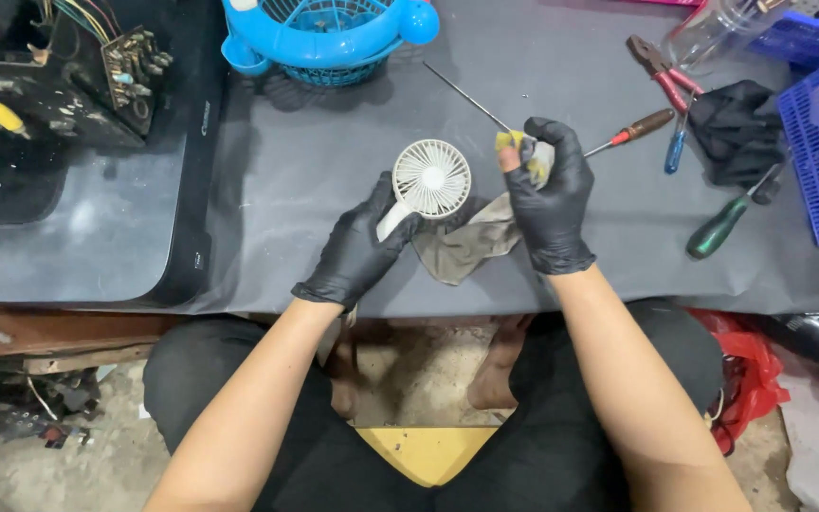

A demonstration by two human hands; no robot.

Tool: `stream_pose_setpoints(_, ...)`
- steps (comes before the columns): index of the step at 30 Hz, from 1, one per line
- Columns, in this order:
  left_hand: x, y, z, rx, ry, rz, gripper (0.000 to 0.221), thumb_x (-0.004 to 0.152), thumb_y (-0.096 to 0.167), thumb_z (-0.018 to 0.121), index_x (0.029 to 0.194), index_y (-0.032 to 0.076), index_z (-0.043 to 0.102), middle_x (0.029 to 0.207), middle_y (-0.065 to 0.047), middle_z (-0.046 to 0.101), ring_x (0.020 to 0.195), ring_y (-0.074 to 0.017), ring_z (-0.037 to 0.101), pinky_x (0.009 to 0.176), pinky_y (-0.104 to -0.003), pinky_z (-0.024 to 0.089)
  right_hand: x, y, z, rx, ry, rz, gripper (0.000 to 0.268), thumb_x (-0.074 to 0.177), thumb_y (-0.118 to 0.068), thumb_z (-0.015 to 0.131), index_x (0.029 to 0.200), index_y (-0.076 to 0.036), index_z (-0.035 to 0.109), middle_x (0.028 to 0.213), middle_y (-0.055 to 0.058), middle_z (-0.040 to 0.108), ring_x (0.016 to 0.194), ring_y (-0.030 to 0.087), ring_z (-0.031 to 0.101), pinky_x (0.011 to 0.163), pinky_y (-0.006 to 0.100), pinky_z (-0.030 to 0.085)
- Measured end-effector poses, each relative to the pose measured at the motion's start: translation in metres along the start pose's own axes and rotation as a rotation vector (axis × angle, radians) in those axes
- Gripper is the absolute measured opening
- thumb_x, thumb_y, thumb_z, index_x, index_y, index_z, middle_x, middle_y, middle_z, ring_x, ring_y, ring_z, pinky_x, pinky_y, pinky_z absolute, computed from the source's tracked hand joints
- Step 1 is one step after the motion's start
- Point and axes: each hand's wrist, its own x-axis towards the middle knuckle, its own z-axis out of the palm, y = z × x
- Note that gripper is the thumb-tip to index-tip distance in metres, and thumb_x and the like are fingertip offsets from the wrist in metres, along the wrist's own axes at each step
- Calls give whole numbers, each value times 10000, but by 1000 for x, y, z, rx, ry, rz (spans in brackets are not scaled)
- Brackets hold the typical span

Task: Disassembling and cleaning the components of a small handheld electric fan using tools and a cloth.

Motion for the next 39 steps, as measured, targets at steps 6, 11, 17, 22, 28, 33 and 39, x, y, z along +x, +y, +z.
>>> stream_pose_setpoints(6,1,-33,18,276,-152,-15,682,900,511,571,1500,246,385,1239,-51,676,1126,-326,640,921,-528,534,-33,-1,38,-290,-341,-477,262,799,-333,758,1011,-210,665,813,-1,548,768,254,589,706,380,516)
stream_pose_setpoints(11,4,-34,19,228,-196,1,707,919,452,581,1534,234,308,1359,-68,604,1245,-367,551,1014,-561,466,-4,22,41,-363,-152,-361,138,869,-244,769,859,-204,637,695,-17,620,674,241,654,644,343,483)
stream_pose_setpoints(17,-7,-16,14,348,-162,8,601,915,430,562,1463,206,453,1241,-88,679,1108,-393,641,896,-569,531,-30,-10,37,-317,-469,-524,173,770,-221,755,898,-157,658,764,75,654,724,295,666,697,408,537)
stream_pose_setpoints(22,-10,-16,18,352,-163,27,649,943,436,523,1510,162,363,1247,-171,657,1139,-430,609,935,-614,504,-12,2,41,-347,-310,-325,214,780,-154,726,962,-197,621,748,35,641,702,306,673,642,405,534)
stream_pose_setpoints(28,-6,-22,24,330,-165,-13,623,927,420,551,1484,184,402,1236,-138,663,1127,-392,621,936,-569,515,-18,8,40,-343,-424,-320,307,783,-183,733,1060,-206,601,787,67,679,763,314,690,742,425,539)
stream_pose_setpoints(33,-10,-14,18,326,-213,27,661,960,402,511,1537,161,298,1294,-200,624,1194,-432,574,991,-598,478,-8,5,35,-326,-316,-173,275,848,-131,660,1099,-204,575,887,73,677,884,336,672,798,418,523)
stream_pose_setpoints(39,-11,-12,18,433,-197,45,607,962,448,507,1489,167,401,1267,-119,655,1134,-379,628,922,-548,530,-12,1,37,-369,-468,-366,293,803,-199,719,1079,-221,623,852,13,709,855,236,699,889,374,491)
